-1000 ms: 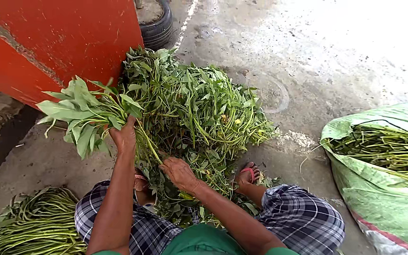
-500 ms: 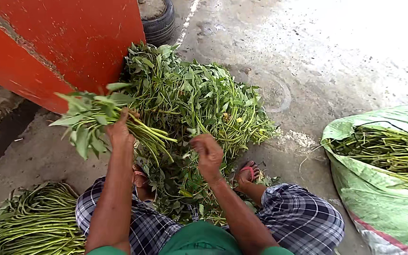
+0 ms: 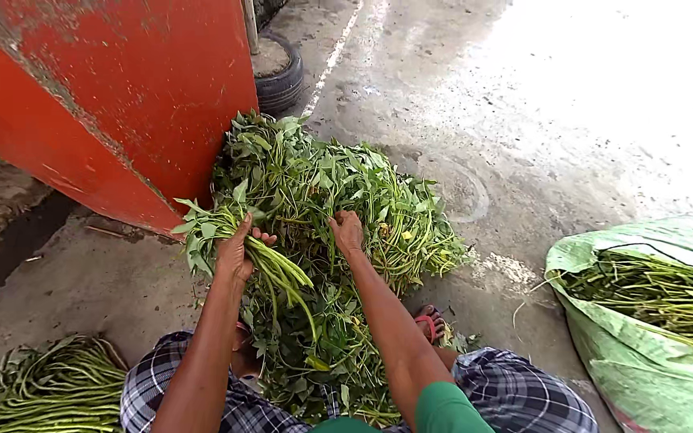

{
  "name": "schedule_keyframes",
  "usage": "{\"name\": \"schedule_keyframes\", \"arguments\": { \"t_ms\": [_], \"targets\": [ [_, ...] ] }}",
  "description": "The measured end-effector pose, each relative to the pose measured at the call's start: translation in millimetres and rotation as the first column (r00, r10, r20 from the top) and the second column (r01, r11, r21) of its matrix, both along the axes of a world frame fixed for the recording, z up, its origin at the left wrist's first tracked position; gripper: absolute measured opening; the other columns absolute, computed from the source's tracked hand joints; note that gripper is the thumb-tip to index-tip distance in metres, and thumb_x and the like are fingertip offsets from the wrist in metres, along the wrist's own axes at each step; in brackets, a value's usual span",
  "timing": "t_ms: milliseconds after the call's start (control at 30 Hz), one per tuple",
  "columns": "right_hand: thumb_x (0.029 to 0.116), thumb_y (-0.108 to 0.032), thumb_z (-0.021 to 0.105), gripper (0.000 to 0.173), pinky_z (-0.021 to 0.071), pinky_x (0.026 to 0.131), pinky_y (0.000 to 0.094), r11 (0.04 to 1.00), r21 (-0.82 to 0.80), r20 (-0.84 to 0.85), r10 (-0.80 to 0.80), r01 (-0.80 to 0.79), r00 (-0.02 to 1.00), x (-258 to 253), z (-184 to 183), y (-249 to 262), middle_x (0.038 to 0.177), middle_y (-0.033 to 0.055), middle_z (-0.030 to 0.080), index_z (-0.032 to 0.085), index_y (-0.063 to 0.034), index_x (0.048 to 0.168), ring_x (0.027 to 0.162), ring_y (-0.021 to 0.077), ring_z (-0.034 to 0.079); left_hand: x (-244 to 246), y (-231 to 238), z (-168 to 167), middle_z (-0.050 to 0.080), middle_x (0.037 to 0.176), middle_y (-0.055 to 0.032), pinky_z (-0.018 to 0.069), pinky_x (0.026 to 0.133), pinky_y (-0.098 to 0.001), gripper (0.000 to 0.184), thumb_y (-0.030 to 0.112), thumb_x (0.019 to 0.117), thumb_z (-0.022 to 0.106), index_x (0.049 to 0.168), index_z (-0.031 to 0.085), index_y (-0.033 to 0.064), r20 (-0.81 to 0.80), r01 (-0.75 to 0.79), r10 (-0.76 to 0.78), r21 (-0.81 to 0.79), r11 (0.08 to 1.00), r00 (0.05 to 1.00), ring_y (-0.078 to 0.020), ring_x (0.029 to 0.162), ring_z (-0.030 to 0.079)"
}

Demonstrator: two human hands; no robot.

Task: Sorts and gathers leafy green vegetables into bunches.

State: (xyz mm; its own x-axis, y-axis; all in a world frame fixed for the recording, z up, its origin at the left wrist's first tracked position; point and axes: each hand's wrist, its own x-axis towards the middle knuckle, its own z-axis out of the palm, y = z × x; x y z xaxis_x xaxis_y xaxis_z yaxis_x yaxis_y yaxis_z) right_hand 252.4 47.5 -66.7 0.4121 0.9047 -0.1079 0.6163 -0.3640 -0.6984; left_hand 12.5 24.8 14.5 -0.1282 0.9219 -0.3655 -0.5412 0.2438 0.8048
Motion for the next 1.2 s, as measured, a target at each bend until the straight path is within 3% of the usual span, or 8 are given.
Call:
{"name": "schedule_keyframes", "arguments": {
  "t_ms": [100,267,333,400,533,900,1067,1200],
  "targets": [
    [0.1025,-0.023,0.065,0.03,0.0522,0.094,0.059,0.991,0.131,-0.045,0.0,0.005,0.999,-9,5,-12,0.121,0.0233,0.066,0.07,-0.0006,0.121,0.108,0.0405,0.066,-4,1,-5,0.064,0.072,-0.0035,0.0635,0.065,-0.0371,0.018,0.008,0.1014,0.062,0.119,0.063,0.005,-0.111,0.062,-0.044,0.157,0.986,0.993,-0.0167,0.06,0.066],
    [0.0995,-0.016,0.068,0.024,0.0577,0.084,0.0465,0.906,0.421,-0.129,0.108,-0.044,0.986,-39,20,-50,0.103,0.0185,0.073,0.072,0.0029,0.113,0.089,0.0288,0.072,8,-10,-7,0.071,0.083,-0.0083,0.0604,0.063,-0.0302,0.016,0.007,0.1035,0.058,0.115,0.066,0.0009,-0.108,0.188,-0.176,0.115,0.975,0.978,-0.0165,0.068,0.069],
    [0.0967,-0.015,0.07,0.02,0.0587,0.076,0.0398,0.858,0.509,-0.136,0.161,-0.071,0.978,-54,23,-62,0.096,0.0155,0.073,0.073,0.0026,0.107,0.08,0.0222,0.069,14,-15,-15,0.073,0.102,-0.011,0.0593,0.069,-0.0295,0.016,0.007,0.1028,0.059,0.116,0.066,0.0015,-0.156,0.25,-0.227,0.148,0.957,0.961,-0.0177,0.079,0.07],
    [0.0956,-0.015,0.071,0.018,0.0579,0.072,0.0344,0.831,0.547,-0.158,0.22,-0.1,0.963,-70,28,-71,0.093,0.0131,0.071,0.073,0.0022,0.103,0.075,0.0171,0.067,19,-18,-21,0.073,0.104,-0.0101,0.0585,0.078,-0.0323,0.014,0.004,0.098,0.065,0.112,0.07,0.0023,-0.216,0.264,-0.221,0.199,0.944,0.951,-0.0185,0.086,0.069],
    [0.0928,-0.011,0.072,0.014,0.0581,0.069,0.0317,0.804,0.579,-0.159,0.275,-0.136,0.948,-91,33,-79,0.091,0.0136,0.07,0.073,0.0029,0.097,0.073,0.0163,0.066,21,-22,-21,0.071,0.095,-0.005,0.057,0.081,-0.0326,0.023,0.004,0.0892,0.077,0.111,0.07,0.0045,-0.244,0.204,-0.165,0.143,0.968,0.956,-0.0144,0.085,0.067],
    [0.0978,-0.007,0.067,0.015,0.0605,0.079,0.0359,0.826,0.545,-0.167,0.273,-0.142,0.947,-104,42,-89,0.098,0.0166,0.071,0.07,0.0045,0.106,0.083,0.0213,0.071,17,-27,-18,0.072,0.099,-0.0054,0.0574,0.083,-0.031,0.034,-0.006,0.0885,0.073,0.12,0.066,0.0038,-0.175,0.237,-0.208,0.169,0.957,0.962,-0.0141,0.09,0.068],
    [0.1014,-0.007,0.061,0.016,0.0606,0.074,0.036,0.894,0.425,-0.262,0.27,-0.141,0.927,-100,51,-89,0.09,0.0142,0.071,0.067,0.0044,0.11,0.074,0.0189,0.07,9,-25,-17,0.071,0.103,-0.0047,0.0576,0.083,-0.0303,0.039,-0.006,0.0868,0.074,0.123,0.064,0.0057,-0.252,0.391,-0.352,0.125,0.912,0.901,-0.0136,0.092,0.067],
    [0.1041,-0.01,0.057,0.016,0.0585,0.07,0.0331,0.895,0.428,-0.292,0.271,-0.128,0.917,-98,55,-90,0.082,0.0098,0.069,0.063,0.0018,0.114,0.07,0.0156,0.068,13,-25,-11,0.072,0.104,-0.0055,0.058,0.084,-0.031,0.039,-0.004,0.0835,0.079,0.119,0.065,0.004,-0.257,0.3,-0.271,0.083,0.95,0.928,-0.0126,0.092,0.068]
  ]
}}
